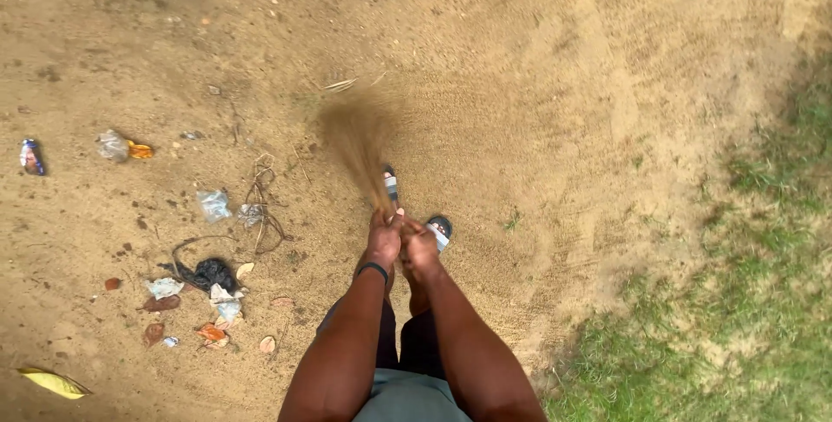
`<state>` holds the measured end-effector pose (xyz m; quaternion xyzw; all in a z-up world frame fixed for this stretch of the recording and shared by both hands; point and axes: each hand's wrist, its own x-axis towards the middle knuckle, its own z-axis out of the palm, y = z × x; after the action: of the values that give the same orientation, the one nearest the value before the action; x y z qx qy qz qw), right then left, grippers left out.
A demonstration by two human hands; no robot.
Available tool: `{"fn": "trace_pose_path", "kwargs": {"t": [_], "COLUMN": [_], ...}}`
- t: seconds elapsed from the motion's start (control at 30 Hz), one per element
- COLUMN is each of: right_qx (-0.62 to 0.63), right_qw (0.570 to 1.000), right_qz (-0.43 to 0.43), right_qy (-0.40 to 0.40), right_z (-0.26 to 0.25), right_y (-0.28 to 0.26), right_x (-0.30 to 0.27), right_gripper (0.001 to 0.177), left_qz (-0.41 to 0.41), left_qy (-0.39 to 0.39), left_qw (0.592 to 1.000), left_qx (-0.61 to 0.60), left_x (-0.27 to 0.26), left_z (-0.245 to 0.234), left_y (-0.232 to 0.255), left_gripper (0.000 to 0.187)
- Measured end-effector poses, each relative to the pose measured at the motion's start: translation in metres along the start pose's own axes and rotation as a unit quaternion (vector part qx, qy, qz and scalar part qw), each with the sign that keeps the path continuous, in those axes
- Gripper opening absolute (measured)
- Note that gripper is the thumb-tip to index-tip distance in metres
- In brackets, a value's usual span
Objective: Sweep debris and leaves from a dirt and concrete outdoor area using a bundle-style broom.
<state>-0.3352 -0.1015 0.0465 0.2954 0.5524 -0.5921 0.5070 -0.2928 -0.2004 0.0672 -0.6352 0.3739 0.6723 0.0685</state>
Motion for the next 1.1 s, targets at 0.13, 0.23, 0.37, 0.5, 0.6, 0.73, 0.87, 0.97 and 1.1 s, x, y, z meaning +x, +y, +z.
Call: {"fn": "trace_pose_path", "kwargs": {"t": [0.13,0.23,0.37,0.5,0.6,0.73,0.87,0.97,1.1], "right_qx": [-0.135,-0.179,-0.089,-0.034,-0.037,0.082,0.180,-0.074,-0.291], "right_qw": [0.987,0.981,0.994,0.980,0.968,0.990,0.942,0.985,0.951], "right_qz": [0.082,0.069,-0.015,-0.118,-0.121,-0.042,0.116,0.103,0.078], "right_qy": [-0.016,0.011,0.059,0.159,0.216,0.102,-0.258,-0.113,-0.074], "right_z": [0.036,0.026,-0.038,-0.062,-0.060,-0.082,-0.041,0.014,0.050], "right_y": [-0.060,-0.111,-0.165,-0.234,-0.269,-0.211,-0.134,-0.138,-0.181], "right_x": [-0.069,-0.080,-0.075,-0.061,-0.021,0.070,0.101,0.060,0.006], "right_gripper": [0.059,0.068,0.063,0.061,0.052,0.040,0.036,0.042,0.070], "left_qz": [-0.074,-0.062,0.121,0.110,0.107,0.103,0.091,0.057,0.064], "left_qy": [0.052,-0.010,-0.071,-0.142,-0.037,-0.003,0.037,0.097,0.220], "left_qw": [0.995,0.998,0.987,0.983,0.959,0.970,0.991,0.975,0.926], "left_qx": [0.040,-0.008,0.084,-0.028,0.259,0.220,0.094,0.194,0.301], "left_x": [-0.020,0.010,0.057,0.095,0.055,0.105,0.101,0.073,0.068], "left_z": [-0.002,0.017,0.056,0.064,0.032,0.028,0.038,0.049,0.066], "left_y": [0.043,0.033,-0.022,-0.038,0.031,-0.021,-0.006,0.036,0.046], "left_gripper": [0.077,0.059,0.054,0.052,0.055,0.058,0.076,0.086,0.087]}}
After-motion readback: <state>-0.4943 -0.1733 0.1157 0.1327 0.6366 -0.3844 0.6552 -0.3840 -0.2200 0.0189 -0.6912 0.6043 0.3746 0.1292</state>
